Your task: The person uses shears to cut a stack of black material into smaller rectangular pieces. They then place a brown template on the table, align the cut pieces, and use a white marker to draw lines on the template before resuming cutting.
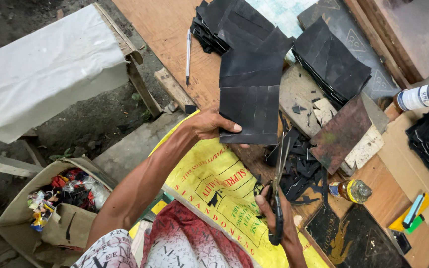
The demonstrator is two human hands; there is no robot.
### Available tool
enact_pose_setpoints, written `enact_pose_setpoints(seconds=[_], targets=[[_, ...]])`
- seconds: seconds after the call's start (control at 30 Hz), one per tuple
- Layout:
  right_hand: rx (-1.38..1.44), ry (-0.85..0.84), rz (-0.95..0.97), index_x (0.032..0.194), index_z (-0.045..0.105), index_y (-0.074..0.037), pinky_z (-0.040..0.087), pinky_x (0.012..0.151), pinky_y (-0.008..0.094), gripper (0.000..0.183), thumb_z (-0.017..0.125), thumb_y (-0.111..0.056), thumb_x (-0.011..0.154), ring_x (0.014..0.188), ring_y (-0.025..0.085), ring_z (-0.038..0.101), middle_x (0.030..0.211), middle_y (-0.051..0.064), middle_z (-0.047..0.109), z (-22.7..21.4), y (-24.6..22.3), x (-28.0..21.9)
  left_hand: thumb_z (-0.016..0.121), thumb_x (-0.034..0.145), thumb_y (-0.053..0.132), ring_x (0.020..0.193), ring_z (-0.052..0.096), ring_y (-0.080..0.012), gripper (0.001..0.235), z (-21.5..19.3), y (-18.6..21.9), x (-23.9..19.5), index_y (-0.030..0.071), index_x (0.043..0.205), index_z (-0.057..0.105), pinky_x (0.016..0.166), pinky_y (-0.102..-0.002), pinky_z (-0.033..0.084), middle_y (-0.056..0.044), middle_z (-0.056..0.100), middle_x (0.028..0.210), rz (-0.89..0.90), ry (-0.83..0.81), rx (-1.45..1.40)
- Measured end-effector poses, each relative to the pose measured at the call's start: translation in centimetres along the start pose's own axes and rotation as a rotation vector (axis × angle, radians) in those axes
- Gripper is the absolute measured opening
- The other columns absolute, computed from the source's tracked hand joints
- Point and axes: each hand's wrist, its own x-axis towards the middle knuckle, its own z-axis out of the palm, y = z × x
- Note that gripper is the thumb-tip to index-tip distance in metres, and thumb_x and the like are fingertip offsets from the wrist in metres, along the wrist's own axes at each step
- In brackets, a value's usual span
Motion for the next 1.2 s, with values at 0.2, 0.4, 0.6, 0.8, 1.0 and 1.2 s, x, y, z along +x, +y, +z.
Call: enact_pose_setpoints(seconds=[0.2,0.4,0.6,0.8,1.0,1.2], targets=[[-0.004,-0.019,0.003,0.091,0.058,-0.007,0.048,0.056,0.032,0.039,0.066,-0.045,0.091,0.058,0.015,0.056,0.063,0.004,0.056,-0.2,-1.5,1.0,0.063,0.088,-0.016,0.107,0.069,-0.0410,0.050,-0.1,-0.3,0.5,-0.010,0.136,0.049,0.089,-0.056,0.064,-0.030,0.062,0.128,-0.020,0.026,0.026],[-0.038,-0.019,0.032,0.089,0.060,-0.007,0.048,0.053,0.033,0.040,0.065,-0.046,0.090,0.054,0.016,0.058,0.059,0.005,0.056,-0.3,-2.0,1.6,0.065,0.086,-0.015,0.104,0.071,-0.0420,0.051,0.2,-0.5,0.6,-0.008,0.134,0.047,0.087,-0.054,0.060,-0.031,0.063,0.124,-0.042,0.053,0.054],[0.004,-0.014,-0.003,0.088,0.059,-0.006,0.050,0.054,0.032,0.039,0.065,-0.045,0.090,0.055,0.015,0.060,0.063,0.004,0.059,-0.3,-2.3,1.8,0.066,0.087,-0.013,0.106,0.070,-0.0416,0.055,0.0,-0.9,0.8,-0.008,0.138,0.045,0.088,-0.055,0.060,-0.031,0.061,0.126,-0.042,0.022,0.082],[0.041,-0.013,-0.001,0.089,0.060,-0.006,0.049,0.054,0.031,0.035,0.067,-0.039,0.091,0.057,0.014,0.059,0.064,0.004,0.058,-0.3,-2.2,1.8,0.064,0.084,-0.015,0.107,0.070,-0.0416,0.061,0.7,-0.7,0.7,-0.004,0.139,0.041,0.086,-0.057,0.060,-0.031,0.059,0.128,-0.049,0.073,0.072],[0.060,-0.003,0.008,0.088,0.060,-0.005,0.049,0.054,0.030,0.032,0.066,-0.036,0.093,0.056,0.014,0.059,0.063,0.004,0.056,-0.2,-1.9,1.7,0.063,0.085,-0.016,0.107,0.069,-0.0420,0.061,0.7,-0.7,0.7,-0.003,0.140,0.039,0.085,-0.058,0.059,-0.031,0.058,0.128,-0.049,0.079,0.090],[0.043,0.015,0.002,0.089,0.060,-0.004,0.048,0.051,0.030,0.023,0.062,-0.026,0.093,0.052,0.014,0.059,0.060,0.004,0.056,-0.2,-1.5,1.9,0.063,0.086,-0.016,0.107,0.069,-0.0434,0.052,0.4,-1.1,0.6,-0.007,0.134,0.046,0.085,-0.058,0.060,-0.032,0.059,0.127,-0.043,0.076,0.048]])
